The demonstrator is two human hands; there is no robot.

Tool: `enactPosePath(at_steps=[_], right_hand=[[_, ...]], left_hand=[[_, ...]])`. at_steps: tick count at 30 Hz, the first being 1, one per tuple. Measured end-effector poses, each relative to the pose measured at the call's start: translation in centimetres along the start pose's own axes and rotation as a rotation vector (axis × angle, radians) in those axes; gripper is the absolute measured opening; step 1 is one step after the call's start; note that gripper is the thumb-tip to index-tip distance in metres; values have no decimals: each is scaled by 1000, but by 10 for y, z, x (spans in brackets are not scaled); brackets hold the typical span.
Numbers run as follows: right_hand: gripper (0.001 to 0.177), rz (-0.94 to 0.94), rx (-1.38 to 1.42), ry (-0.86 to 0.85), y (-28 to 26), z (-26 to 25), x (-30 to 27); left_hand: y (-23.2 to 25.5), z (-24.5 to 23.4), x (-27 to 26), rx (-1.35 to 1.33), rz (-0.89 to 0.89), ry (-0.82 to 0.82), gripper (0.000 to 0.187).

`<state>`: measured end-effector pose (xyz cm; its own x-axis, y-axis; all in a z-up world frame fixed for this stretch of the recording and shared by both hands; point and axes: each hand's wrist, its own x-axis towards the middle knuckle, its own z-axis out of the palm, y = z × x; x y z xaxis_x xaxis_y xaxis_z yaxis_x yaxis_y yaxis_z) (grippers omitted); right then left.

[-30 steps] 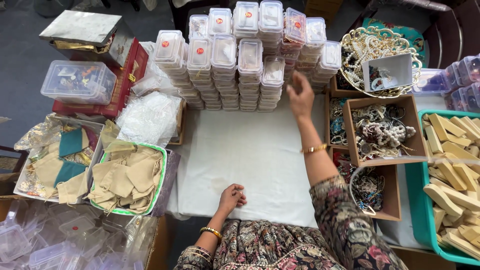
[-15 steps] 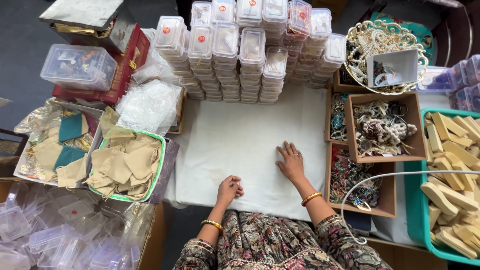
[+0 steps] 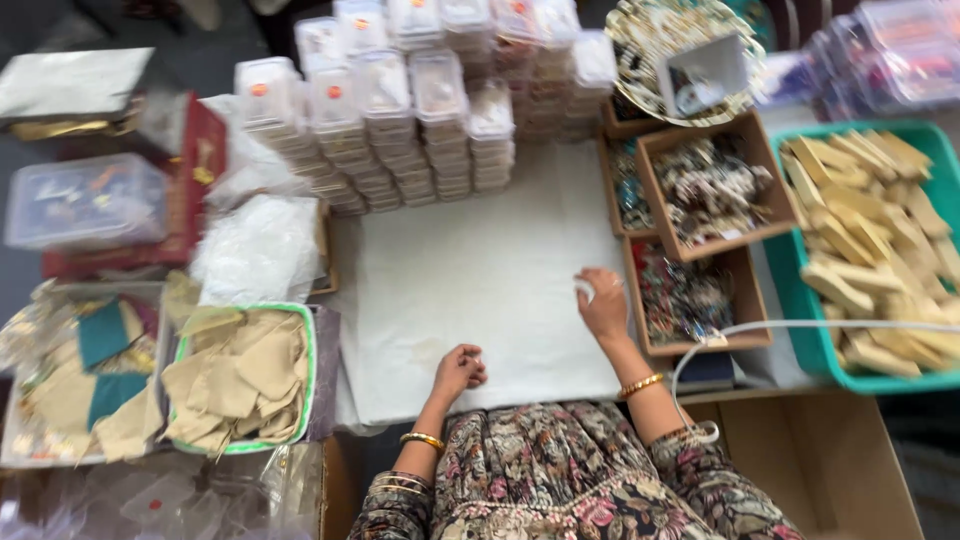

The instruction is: The person places jewelry items into small beige cloth pouches and then puts the pouches into clear plastic containers. They also handle small plastic bags and various jewelry pieces from boxes on the table.

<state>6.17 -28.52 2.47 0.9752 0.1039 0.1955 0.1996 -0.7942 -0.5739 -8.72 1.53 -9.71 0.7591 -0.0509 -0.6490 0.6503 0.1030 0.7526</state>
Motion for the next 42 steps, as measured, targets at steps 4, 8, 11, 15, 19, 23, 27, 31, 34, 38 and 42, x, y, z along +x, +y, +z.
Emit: enactPosePath(at_steps=[4,8,11,15,19,23,27,31,34,38,42], right_hand=[[24,-17,-85,291,23,-51,1],[25,215,-173,514,56,-82,-25],[37,381,-188,473,100,-75,-56],[36,332,-243,262,128,-59,-93],[27,391,-267,95,100,-62,-81],[22,444,-180,219,105,-65,-48],[24,488,-164,293,115,-68,-24],[32,452,-413,165,85,-72,-15],[43,596,-538,26,87,-63,-20],[19,570,-363,181,116,-58,-28],[16,508,-98,455,126,-68,-35]], left_hand=[[21,-6,-12,22,-37,-96,27],[40,-10,-19,95,-98,-107,30],[43,-13,-20,79,-110,-119,30],[44,-20,-19,48,-85,-151,30],[53,-24,-24,61,-86,-184,30],[55,-27,-24,59,-88,-198,31],[54,-28,-24,49,-80,-204,32],[59,-28,-24,51,-89,-203,31],[59,-28,-24,52,-111,-200,30],[58,-29,-20,48,-124,-198,29],[61,-29,-19,46,-135,-200,27]])
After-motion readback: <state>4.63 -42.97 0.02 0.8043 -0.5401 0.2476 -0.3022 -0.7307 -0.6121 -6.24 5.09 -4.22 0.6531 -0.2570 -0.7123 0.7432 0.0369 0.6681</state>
